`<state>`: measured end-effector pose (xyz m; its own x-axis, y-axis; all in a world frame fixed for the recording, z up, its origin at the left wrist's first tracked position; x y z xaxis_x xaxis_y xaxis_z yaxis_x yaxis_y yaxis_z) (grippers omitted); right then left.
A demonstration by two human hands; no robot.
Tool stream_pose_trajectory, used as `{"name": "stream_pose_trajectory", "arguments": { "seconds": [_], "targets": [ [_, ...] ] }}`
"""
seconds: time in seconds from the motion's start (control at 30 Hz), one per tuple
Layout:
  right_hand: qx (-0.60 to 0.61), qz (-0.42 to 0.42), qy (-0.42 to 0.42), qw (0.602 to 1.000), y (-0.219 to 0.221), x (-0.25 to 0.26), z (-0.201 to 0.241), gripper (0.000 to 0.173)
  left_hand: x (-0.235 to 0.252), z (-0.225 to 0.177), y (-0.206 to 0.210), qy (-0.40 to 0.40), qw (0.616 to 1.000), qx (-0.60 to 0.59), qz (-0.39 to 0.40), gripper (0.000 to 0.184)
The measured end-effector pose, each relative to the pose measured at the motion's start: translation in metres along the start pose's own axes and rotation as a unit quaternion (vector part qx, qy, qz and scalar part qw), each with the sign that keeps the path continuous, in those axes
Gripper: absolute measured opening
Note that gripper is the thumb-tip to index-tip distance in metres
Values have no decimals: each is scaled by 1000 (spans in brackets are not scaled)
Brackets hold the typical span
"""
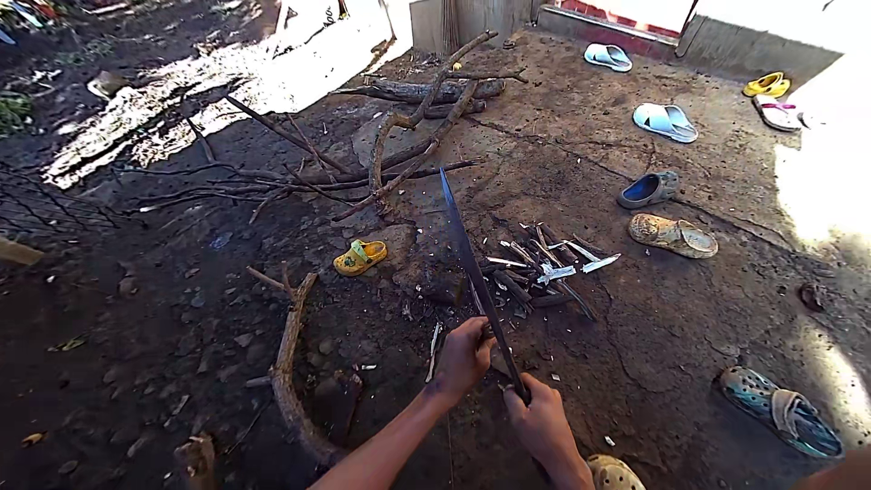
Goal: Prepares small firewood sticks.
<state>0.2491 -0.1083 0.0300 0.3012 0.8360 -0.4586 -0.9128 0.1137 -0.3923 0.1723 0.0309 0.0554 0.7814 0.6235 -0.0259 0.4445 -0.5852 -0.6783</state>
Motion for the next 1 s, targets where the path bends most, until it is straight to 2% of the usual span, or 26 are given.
{"name": "stream_pose_trajectory", "arguments": {
  "seconds": [0.07, 0.13, 0.37, 0.47, 0.53, 0.6, 0.67, 0.73, 0.77, 0.83, 0.9, 1.0],
  "targets": [
    [-31, 17, 42, 998, 2, 10, -16, 22, 5, 14, 20, -26, 999, -17, 18, 24],
    [-53, 24, 60, 996, 0, 14, -24, 24, 5, 11, 27, -22, 999, -18, 14, 23],
    [-87, -3, 42, 995, -19, 1, -5, 22, 9, -11, 12, 13, 1000, -23, 9, 22],
    [-88, 16, 71, 993, -12, 10, -13, 25, 9, 3, 22, -25, 998, -25, 49, 24],
    [-93, 19, 78, 992, -8, 15, -18, 25, 10, 10, 26, -14, 998, -30, 48, 24],
    [-89, 16, 69, 994, -11, 14, -20, 25, 13, 7, 25, -18, 994, -25, 103, 25],
    [-69, 3, 49, 996, -18, 6, -20, 23, 16, 2, 21, -13, 976, 26, 215, 40],
    [-30, -29, 4, 999, -28, 0, -16, 22, 15, 5, 4, -46, 940, 105, 321, 66],
    [-6, -44, -18, 999, -33, -2, -14, 21, 13, 13, -10, -72, 924, 128, 354, 68],
    [28, -63, -36, 997, -37, -1, -11, 20, 8, 44, -42, -126, 900, 159, 385, 54],
    [11, -53, 5, 998, -31, 9, -23, 22, 4, 79, -85, -182, 876, 206, 397, 44],
    [-42, -31, 71, 996, -21, 18, -45, 24, -1, 128, -166, -283, 865, 214, 355, 39]
  ]
}}
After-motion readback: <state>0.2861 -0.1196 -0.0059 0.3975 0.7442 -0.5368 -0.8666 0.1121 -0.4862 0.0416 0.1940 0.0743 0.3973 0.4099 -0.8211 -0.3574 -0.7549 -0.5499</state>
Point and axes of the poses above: each hand's wrist, its own x-axis towards the middle knuckle, its own y-axis out of the palm, z = x × y, the point moved 9 cm from there along x, towards the middle knuckle, and after that the axes turned 11 degrees about z, right-handed, at the moved point
